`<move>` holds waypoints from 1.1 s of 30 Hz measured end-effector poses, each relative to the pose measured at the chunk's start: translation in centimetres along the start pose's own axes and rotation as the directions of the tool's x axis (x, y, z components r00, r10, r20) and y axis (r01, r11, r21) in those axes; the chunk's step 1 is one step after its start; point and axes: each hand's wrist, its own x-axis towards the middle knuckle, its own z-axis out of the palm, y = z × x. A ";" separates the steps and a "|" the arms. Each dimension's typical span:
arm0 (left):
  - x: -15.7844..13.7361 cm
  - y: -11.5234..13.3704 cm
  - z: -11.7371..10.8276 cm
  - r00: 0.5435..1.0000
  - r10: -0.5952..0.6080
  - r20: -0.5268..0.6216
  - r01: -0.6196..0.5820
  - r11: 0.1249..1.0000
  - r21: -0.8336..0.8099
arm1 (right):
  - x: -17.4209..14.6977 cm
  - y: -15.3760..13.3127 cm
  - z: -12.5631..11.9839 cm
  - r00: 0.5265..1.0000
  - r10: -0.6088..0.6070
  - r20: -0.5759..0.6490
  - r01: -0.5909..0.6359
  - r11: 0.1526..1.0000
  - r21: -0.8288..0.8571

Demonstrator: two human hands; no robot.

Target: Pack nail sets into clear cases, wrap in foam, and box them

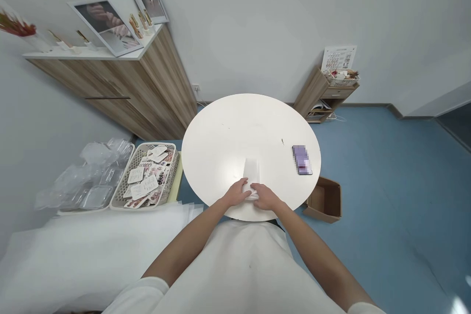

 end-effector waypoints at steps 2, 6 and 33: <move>-1.5 -0.6 0.6 1.000 0.005 -0.013 -0.007 0.987 -0.163 | -1.4 -0.4 -0.4 0.999 0.047 0.011 -0.048 0.994 0.100; -2.9 -0.9 1.8 0.997 -0.055 -0.058 0.038 0.965 -0.261 | -2.0 -0.8 -1.9 0.991 0.108 0.081 -0.125 0.961 0.245; 1.8 0.7 4.1 0.781 -0.489 -0.388 0.469 0.870 -0.153 | -0.3 2.8 0.3 0.947 0.264 -0.181 -0.192 0.922 0.337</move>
